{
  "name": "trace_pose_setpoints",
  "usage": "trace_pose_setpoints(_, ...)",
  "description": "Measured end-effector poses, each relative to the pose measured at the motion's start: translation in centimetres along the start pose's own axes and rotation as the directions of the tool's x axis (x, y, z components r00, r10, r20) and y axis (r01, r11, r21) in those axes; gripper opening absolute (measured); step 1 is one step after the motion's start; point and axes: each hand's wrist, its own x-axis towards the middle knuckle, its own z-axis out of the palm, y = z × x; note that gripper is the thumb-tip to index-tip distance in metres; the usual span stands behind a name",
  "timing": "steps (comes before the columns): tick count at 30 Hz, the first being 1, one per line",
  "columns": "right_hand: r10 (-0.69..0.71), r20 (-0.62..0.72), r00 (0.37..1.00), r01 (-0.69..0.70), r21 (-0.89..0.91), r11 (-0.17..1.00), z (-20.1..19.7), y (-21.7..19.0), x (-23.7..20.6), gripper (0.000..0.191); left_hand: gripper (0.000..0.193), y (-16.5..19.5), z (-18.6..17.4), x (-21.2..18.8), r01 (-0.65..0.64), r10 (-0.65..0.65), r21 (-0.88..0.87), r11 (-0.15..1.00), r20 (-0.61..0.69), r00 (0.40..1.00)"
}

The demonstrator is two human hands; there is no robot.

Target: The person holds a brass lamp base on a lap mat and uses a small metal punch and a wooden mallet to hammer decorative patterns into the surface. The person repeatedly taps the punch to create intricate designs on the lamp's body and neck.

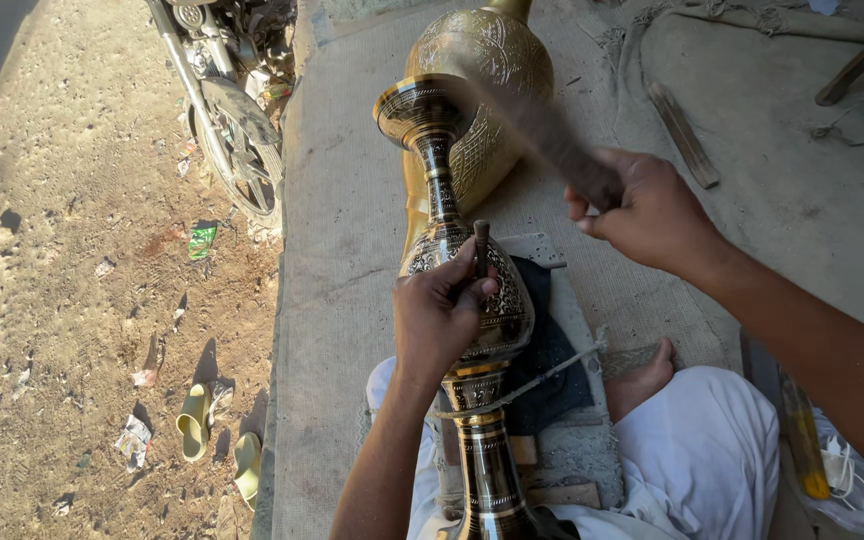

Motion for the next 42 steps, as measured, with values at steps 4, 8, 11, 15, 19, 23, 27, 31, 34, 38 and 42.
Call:
trace_pose_setpoints(4, -0.006, 0.026, 1.0, 0.005, 0.06, 0.998, 0.1, 0.4, 0.1, 0.027, 0.043, -0.1, 0.0, 0.1, 0.015, -0.015, 0.046, 0.999, 0.009, 1.0)
trace_pose_setpoints(8, 0.176, 0.084, 0.981, -0.104, -0.54, 0.835, 0.1, 0.3, 0.0, 0.034, 0.044, 0.0, 0.0, 0.0, 0.034, -0.034, 0.001, 0.999, 0.009, 0.999)
trace_pose_setpoints(11, 0.069, 0.004, 0.998, -0.069, -0.039, 0.997, -0.1, -0.3, -0.1, 0.019, 0.044, 0.0, 0.0, 0.2, 0.032, -0.032, -0.003, 0.999, 0.014, 0.999)
trace_pose_setpoints(15, 0.175, 0.027, 0.984, -0.161, -0.275, 0.948, -0.2, -1.3, -0.2, 0.026, 0.043, -0.2, 0.0, 0.2, 0.088, -0.088, 0.009, 0.996, 0.032, 0.996)
trace_pose_setpoints(19, 0.233, 0.02, 0.972, -0.221, -0.242, 0.945, -0.2, -1.8, -0.3, 0.023, 0.033, -0.2, 0.0, 0.2, 0.038, -0.039, 0.044, 0.998, 0.02, 0.999)
trace_pose_setpoints(23, 0.148, 0.057, 0.987, -0.081, -0.622, 0.778, -0.8, -1.5, 0.5, 0.038, 0.044, 0.2, 0.0, 0.0, -0.02, 0.023, 0.059, 0.998, -0.067, 0.997)
trace_pose_setpoints(27, 0.072, 0.064, 0.995, -0.082, 0.175, 0.981, -0.7, -1.5, 1.7, 0.035, 0.046, 0.3, 0.2, -0.2, 0.084, -0.07, 0.139, 0.987, -0.104, 0.992)
trace_pose_setpoints(31, 0.199, 0.106, 0.974, -0.169, -0.242, 0.956, -0.6, -1.8, 1.7, 0.028, 0.042, 0.0, 0.5, -0.2, -0.014, 0.028, 0.11, 0.994, -0.126, 0.992)
trace_pose_setpoints(34, 0.168, 0.067, 0.984, -0.154, -0.181, 0.971, -0.9, -2.0, 1.4, 0.026, 0.042, -0.3, 0.5, -0.5, -0.029, 0.047, 0.151, 0.988, -0.118, 0.992)
trace_pose_setpoints(38, 0.213, 0.13, 0.968, -0.08, -0.645, 0.76, -1.3, -1.7, 1.2, 0.029, 0.043, -0.5, 0.4, -0.5, -0.115, 0.123, 0.051, 0.992, -0.188, 0.974)
trace_pose_setpoints(42, 0.133, 0.126, 0.983, -0.068, -0.422, 0.904, -0.3, -0.7, 0.9, 0.047, 0.046, -0.5, 0.2, -0.4, -0.064, 0.076, 0.07, 0.995, -0.187, 0.979)
